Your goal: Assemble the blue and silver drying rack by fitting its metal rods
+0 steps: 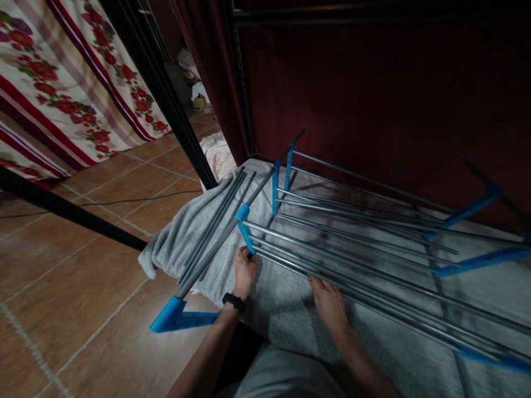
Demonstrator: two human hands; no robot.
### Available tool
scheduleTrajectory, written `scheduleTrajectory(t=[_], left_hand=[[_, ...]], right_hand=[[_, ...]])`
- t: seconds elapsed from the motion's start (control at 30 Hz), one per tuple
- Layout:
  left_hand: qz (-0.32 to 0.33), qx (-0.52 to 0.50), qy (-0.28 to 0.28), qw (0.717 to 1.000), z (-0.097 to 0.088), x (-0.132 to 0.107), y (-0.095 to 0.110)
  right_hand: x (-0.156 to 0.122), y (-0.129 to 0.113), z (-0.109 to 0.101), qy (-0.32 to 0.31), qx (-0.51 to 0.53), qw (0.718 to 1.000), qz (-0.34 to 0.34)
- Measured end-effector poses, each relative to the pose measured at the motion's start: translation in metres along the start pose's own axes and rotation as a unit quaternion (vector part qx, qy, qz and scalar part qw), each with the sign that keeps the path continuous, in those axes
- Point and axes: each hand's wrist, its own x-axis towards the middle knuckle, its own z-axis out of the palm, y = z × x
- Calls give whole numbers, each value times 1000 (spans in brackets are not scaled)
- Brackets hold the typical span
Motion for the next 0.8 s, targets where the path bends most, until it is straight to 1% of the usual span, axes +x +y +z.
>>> scheduleTrajectory(t=[0.27,0.43,0.5,0.57,0.6,0.67,0.73,0.8], left_hand=[[0,-4,-1,1000,-1,-2,7],[2,1,-7,1000,-1,-3,14],[-18,11,-10,1000,-3,-3,18],[-62,20,-17,998,-5,-1,21],[-87,22,-23,996,-5,1,22],[-108,51,-35,992,-5,7,22],[-89,91,-49,991,-5,14,18],[-56,137,-54,988,-4,19,13]], right_hand=[[0,2,-3,-19,10,1000,-10],[3,-3,0,-20,26,999,25],[5,-9,-1,-24,39,998,40],[5,-12,-5,-21,56,997,39],[3,-11,-7,-11,66,997,34],[-8,-5,-10,23,90,995,35],[-31,10,-11,76,111,989,61],[-66,35,-10,144,120,975,119]])
